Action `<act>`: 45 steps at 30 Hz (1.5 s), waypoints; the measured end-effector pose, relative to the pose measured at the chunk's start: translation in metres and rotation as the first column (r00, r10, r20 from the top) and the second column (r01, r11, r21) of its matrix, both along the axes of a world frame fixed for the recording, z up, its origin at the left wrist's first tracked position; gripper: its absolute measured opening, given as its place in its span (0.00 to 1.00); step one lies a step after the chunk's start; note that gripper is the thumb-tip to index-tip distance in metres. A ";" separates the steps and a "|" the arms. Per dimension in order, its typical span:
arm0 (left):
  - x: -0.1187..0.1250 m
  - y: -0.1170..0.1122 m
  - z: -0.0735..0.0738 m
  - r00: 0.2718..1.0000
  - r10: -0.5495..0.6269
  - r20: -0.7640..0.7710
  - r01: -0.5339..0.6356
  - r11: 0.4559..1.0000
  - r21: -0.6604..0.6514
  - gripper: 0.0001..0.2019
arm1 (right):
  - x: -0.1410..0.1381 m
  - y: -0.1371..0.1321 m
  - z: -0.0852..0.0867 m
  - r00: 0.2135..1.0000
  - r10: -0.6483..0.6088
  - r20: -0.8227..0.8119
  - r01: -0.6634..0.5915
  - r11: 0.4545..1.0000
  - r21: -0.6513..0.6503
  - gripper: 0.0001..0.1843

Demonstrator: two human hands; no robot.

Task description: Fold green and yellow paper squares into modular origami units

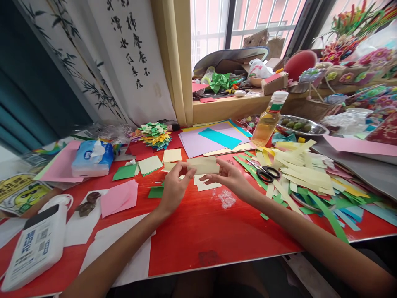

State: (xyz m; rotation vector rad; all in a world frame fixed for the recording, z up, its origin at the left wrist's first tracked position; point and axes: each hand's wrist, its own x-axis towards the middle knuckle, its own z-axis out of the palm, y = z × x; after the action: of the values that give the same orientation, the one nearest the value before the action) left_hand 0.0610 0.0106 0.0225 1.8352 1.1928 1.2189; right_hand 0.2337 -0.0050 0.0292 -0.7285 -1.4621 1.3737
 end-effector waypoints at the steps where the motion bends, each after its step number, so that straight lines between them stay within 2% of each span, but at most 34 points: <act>1: 0.000 0.000 0.000 1.000 -0.008 0.006 0.008 1.000 -0.005 0.09 | 0.000 0.000 -0.001 1.000 -0.008 -0.001 0.008 1.000 0.005 0.21; 5: 0.001 0.001 -0.002 0.999 -0.029 0.042 0.029 1.000 -0.006 0.10 | 0.002 0.003 -0.004 0.998 -0.062 0.020 0.062 0.998 -0.025 0.17; 9: 0.003 -0.001 -0.001 0.998 -0.040 0.056 0.040 0.999 0.008 0.20 | 0.002 0.004 -0.005 0.995 -0.102 0.016 0.103 0.993 -0.065 0.15; 11: 0.004 -0.002 0.000 0.997 -0.067 0.048 0.067 0.998 0.009 0.22 | 0.001 0.004 -0.006 0.994 -0.105 0.009 0.105 0.992 -0.072 0.15; 19: 0.004 -0.003 0.000 0.995 -0.080 0.057 0.080 0.997 0.000 0.17 | 0.001 0.004 -0.006 0.991 -0.133 0.022 0.134 0.989 -0.069 0.13; 39: 0.005 -0.006 0.000 0.984 -0.136 0.117 0.142 0.989 -0.046 0.15 | 0.001 0.004 -0.010 0.988 -0.151 0.017 0.152 0.985 -0.083 0.14; 45: 0.005 -0.007 0.002 0.987 -0.124 0.100 0.130 0.990 -0.055 0.14 | 0.000 0.005 -0.012 0.989 -0.146 -0.005 0.144 0.984 -0.101 0.15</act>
State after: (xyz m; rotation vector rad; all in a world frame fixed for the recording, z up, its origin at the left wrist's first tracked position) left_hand 0.0662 0.0036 0.0243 1.7592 1.0332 1.1724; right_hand 0.2332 -0.0003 0.0168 -0.8721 -1.3114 1.3439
